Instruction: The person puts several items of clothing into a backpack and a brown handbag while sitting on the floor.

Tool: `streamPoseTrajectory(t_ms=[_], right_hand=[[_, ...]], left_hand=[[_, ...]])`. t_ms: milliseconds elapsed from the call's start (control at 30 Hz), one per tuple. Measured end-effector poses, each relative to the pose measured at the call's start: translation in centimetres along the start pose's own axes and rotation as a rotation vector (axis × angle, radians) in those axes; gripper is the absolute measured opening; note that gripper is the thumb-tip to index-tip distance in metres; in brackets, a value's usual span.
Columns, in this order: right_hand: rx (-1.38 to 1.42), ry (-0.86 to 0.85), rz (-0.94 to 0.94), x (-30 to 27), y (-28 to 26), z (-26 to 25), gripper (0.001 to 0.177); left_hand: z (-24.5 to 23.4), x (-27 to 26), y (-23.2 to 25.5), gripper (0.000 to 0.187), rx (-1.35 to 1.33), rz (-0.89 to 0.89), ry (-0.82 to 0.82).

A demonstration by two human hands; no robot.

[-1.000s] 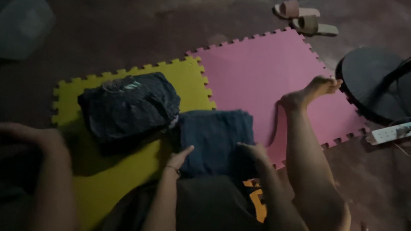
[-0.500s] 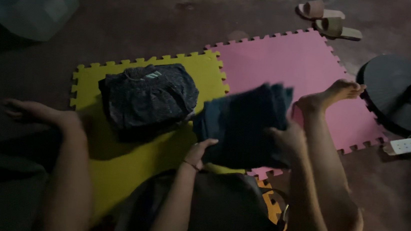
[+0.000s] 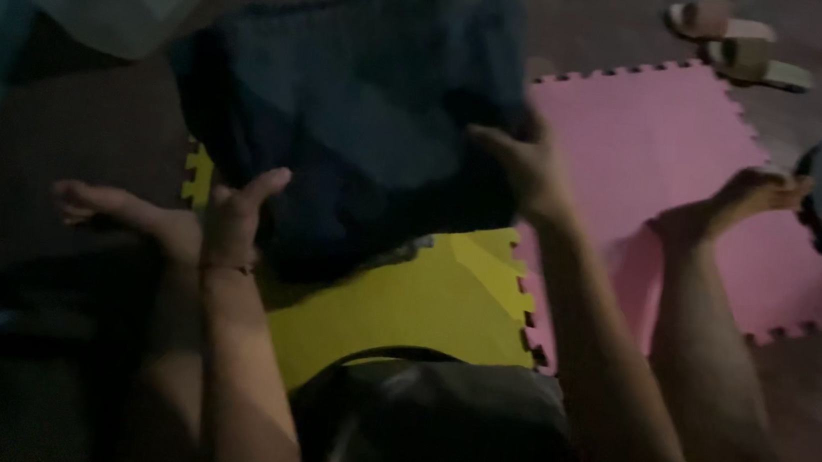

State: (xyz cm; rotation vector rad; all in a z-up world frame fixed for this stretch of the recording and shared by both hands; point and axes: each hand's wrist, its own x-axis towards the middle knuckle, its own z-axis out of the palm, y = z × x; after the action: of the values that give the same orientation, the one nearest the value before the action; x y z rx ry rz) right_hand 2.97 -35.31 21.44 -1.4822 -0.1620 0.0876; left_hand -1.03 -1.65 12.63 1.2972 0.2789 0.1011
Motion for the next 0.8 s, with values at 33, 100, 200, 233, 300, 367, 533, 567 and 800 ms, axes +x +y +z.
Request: streamPoseTrajectory(t_ms=[33,100,200,233,300,367,533,567,800], right_hand=[[-0.123,0.108,0.174,1.4,2.8,1.3,0.066],[-0.335,0.151,0.312,3.7,9.4,2.9,0.063],[-0.769,0.139,-0.014,4.0,20.3,4.7,0.071],[-0.717,0.147,-0.006,4.5,22.4,4.4,0.069],[-0.612,0.154,0.039,4.2,24.5,4.2,0.066],[-0.684,0.248,0.018,3.6,23.3,4.2,0.069],[-1.054,0.149,-0.358,2.3,17.0,7.5,0.045],[-1.075,0.069,-0.428,2.5,16.9,9.0,0.043],[-1.331,-0.3,-0.35,4.0,16.2,13.7,0.054]], left_hand=[[-1.8,0.8,-0.4,0.093,-0.092,0.024,-0.096],[-4.2,1.9,-3.5,0.104,0.213,-0.174,0.067],[-6.0,3.1,-8.9,0.114,0.434,-0.257,0.099],[-6.2,3.0,-9.9,0.115,0.408,-0.145,0.067],[-6.1,2.8,-10.1,0.117,0.465,-0.142,0.113],[-5.5,2.6,-8.5,0.119,0.619,-0.358,0.263],[2.1,-0.1,-4.6,0.063,1.006,0.367,0.528],[3.1,-0.1,-4.2,0.045,1.118,0.497,0.384],[3.4,4.1,-7.0,0.046,1.376,0.572,-0.008]])
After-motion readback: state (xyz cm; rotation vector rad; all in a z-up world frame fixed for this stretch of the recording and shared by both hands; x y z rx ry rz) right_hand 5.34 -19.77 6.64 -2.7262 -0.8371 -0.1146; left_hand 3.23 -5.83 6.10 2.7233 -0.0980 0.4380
